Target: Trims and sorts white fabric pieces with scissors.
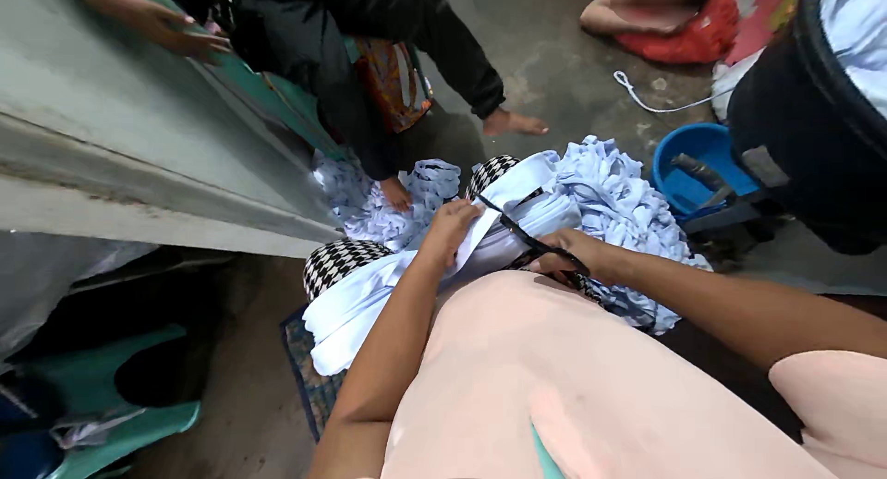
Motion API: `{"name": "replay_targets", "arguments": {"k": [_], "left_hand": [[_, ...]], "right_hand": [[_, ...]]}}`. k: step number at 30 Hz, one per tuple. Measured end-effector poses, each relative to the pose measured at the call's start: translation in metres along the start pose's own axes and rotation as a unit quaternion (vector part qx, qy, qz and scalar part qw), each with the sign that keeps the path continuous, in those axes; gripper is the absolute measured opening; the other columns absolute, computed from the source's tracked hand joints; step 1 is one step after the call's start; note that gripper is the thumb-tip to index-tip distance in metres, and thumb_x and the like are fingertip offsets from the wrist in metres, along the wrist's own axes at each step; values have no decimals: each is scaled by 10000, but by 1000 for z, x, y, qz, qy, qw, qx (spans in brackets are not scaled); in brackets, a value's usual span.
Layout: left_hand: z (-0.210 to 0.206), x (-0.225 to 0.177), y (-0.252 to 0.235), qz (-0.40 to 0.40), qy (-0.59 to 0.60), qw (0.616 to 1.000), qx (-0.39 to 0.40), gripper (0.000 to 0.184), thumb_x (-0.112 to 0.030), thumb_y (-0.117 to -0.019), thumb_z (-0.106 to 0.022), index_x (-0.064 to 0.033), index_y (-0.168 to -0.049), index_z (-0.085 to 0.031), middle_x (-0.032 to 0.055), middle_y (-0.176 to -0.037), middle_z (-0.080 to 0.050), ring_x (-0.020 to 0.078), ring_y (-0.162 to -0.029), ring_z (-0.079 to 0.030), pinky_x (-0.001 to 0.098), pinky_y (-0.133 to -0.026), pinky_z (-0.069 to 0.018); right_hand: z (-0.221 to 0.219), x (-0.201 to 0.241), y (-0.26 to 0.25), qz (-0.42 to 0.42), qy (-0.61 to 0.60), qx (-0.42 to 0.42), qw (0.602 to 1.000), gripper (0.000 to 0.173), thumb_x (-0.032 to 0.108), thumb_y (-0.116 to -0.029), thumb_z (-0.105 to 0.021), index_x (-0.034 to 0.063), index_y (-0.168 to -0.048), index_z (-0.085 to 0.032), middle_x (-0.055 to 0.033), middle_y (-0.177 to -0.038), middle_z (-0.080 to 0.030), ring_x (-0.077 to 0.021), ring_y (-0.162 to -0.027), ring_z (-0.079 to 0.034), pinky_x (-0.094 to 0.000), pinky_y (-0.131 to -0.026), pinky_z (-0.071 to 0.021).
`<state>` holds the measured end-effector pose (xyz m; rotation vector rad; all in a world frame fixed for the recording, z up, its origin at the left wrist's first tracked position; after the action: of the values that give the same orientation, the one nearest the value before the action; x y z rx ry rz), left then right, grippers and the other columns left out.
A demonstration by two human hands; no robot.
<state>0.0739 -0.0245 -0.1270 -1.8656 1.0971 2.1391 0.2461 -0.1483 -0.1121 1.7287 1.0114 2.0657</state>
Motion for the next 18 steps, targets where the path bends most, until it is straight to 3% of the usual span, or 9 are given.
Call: {"name": "replay_targets", "arguments": {"k": [5,7,10,14,16,18], "left_hand": [[-2,-9,-1,-3,-16,1000,19,186,-189,-1049,-539,-42,-1061,-651,38,-789,-638,94,-647,-591,282,-610,-519],[-3,-9,-2,3,-9,1000,21,178,-180,-1048,-548,-35,-1051,-652,51,-796,-647,107,-666,-608,291,-632,-531],[-1,-6,-3,3,0,1000,13,177,-147,-1039,-560,1,-1067,-654,73,-837,-657,127,-729,-625,320,-704,-545],[-1,-1,-4,-2,-2,1000,-6,143,-110,-1023,-563,6,-1021,-646,43,-846,-643,105,-752,-618,308,-732,-536],[0,-5,-4,-9,-6,1000,-9,147,-107,-1021,-561,17,-1030,-640,44,-846,-636,106,-748,-611,311,-728,-532],[-1,-15,0,-14,-6,1000,5,155,-97,-1018,-553,22,-1065,-639,47,-852,-640,111,-748,-616,317,-730,-539]], "right_hand": [[-1,10,-5,-31,47,71,996,489,508,-1049,-496,45,-1198,-545,-1,-825,-544,-86,-671,-536,-284,-655,-500],[-1,8,-7,-34,37,53,997,479,500,-1026,-558,50,-1189,-564,2,-804,-546,-84,-646,-535,-279,-628,-500],[0,1,-6,-6,33,12,999,295,335,-983,-680,52,-1041,-617,12,-699,-535,-75,-555,-507,-256,-546,-470],[1,-1,-2,-9,38,-1,999,199,237,-962,-698,47,-946,-642,14,-646,-537,-70,-518,-492,-251,-514,-441],[2,6,-5,-19,54,19,998,306,340,-996,-668,39,-982,-612,9,-674,-534,-78,-539,-505,-262,-542,-464],[1,13,-6,-38,73,49,995,472,475,-1022,-589,25,-1161,-566,-20,-792,-537,-107,-637,-522,-304,-630,-492]]}}
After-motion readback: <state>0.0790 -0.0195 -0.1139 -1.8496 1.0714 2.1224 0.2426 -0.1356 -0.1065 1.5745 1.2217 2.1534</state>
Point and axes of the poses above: each hand's wrist, its own y-axis away from the middle knuckle, its own z-axis out of the back of the hand, x = y × z, the point moved 6 cm from there along -y, towards the middle knuckle
